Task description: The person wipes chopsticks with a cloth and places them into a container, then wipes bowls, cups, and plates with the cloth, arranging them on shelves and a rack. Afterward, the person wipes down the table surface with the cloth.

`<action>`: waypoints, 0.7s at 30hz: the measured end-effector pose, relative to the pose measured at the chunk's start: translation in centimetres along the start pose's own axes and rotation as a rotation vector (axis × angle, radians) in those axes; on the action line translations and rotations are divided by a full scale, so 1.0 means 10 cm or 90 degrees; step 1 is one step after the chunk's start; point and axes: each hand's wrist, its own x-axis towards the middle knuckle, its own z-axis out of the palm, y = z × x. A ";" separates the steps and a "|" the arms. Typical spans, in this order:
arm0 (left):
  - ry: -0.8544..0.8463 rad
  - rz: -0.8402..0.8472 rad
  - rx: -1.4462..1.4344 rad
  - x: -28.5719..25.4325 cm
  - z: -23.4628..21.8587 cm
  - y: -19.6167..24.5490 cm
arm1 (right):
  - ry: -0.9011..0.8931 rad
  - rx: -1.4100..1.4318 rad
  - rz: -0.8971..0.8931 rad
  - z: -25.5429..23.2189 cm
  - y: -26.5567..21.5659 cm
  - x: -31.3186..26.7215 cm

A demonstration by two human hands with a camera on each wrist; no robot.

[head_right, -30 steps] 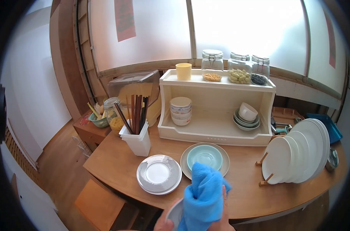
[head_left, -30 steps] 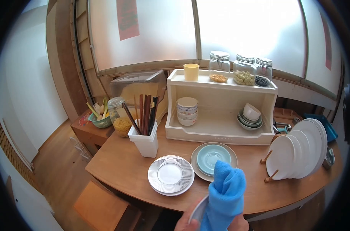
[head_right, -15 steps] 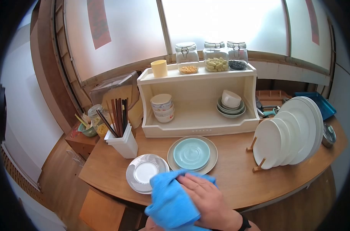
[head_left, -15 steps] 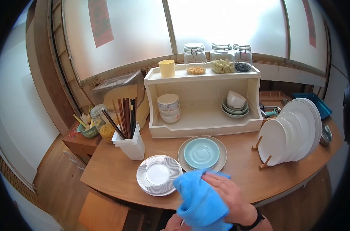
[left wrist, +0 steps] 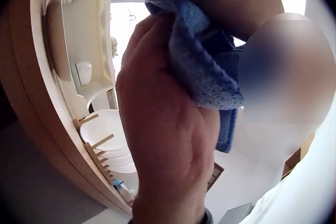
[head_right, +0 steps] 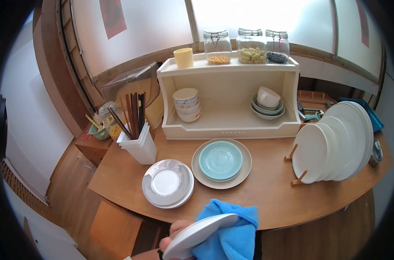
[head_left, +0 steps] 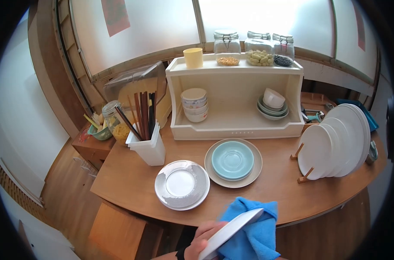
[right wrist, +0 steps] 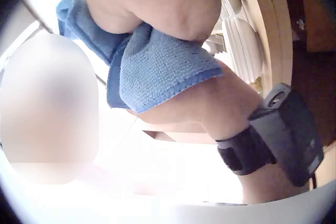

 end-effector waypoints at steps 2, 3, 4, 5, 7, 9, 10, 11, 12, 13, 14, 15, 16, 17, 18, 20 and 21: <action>0.052 0.051 0.040 0.26 0.04 0.06 | -0.004 -0.029 0.012 0.04 0.00 -0.02; 0.046 0.042 0.063 0.25 -0.04 0.09 | -0.007 -0.044 0.017 0.06 0.00 -0.04; -0.011 0.031 0.126 0.21 -0.18 0.15 | -0.008 -0.060 0.023 0.06 0.00 -0.05; -0.071 0.019 0.186 0.17 -0.31 0.22 | -0.007 -0.077 0.031 0.06 -0.01 -0.07; -0.143 -0.095 0.215 0.29 -0.37 0.31 | 0.005 -0.115 0.046 0.03 -0.03 -0.11; -0.156 -0.271 0.276 0.20 -0.41 0.37 | 0.016 -0.157 0.060 -0.03 -0.08 -0.16; -0.156 -0.272 0.277 0.25 -0.45 0.37 | 0.015 -0.156 0.060 -0.01 0.01 -0.25; -0.180 -0.296 0.292 0.38 -0.49 0.36 | 0.003 -0.107 0.072 0.06 -0.13 0.01; -0.204 -0.319 0.309 0.45 -0.53 0.36 | -0.010 -0.057 0.083 0.07 -0.01 -0.09; -0.134 -0.316 0.334 0.43 -0.57 0.34 | -0.022 -0.008 0.095 0.09 0.14 -0.26; -0.105 -0.312 0.384 0.44 -0.65 0.34 | -0.033 0.042 0.108 0.10 0.31 -0.48; -0.079 -0.306 0.434 0.47 -0.75 0.34 | -0.042 0.092 0.122 0.12 0.49 -0.71; -0.005 -0.394 0.397 0.50 -0.83 0.33 | -0.051 0.142 0.137 0.14 0.58 -0.85; 0.069 -0.478 0.358 0.55 -0.91 0.30 | -0.058 0.190 0.150 0.17 0.71 -0.96; 0.116 -0.492 0.296 0.63 -1.01 0.25 | -0.065 0.239 0.164 0.19 0.74 -0.96; 0.158 -0.504 0.232 0.72 -1.24 0.13 | -0.080 0.335 0.189 0.30 0.79 -1.10; 0.152 -0.534 0.221 0.73 -1.35 0.08 | -0.086 0.383 0.202 0.39 0.81 -1.12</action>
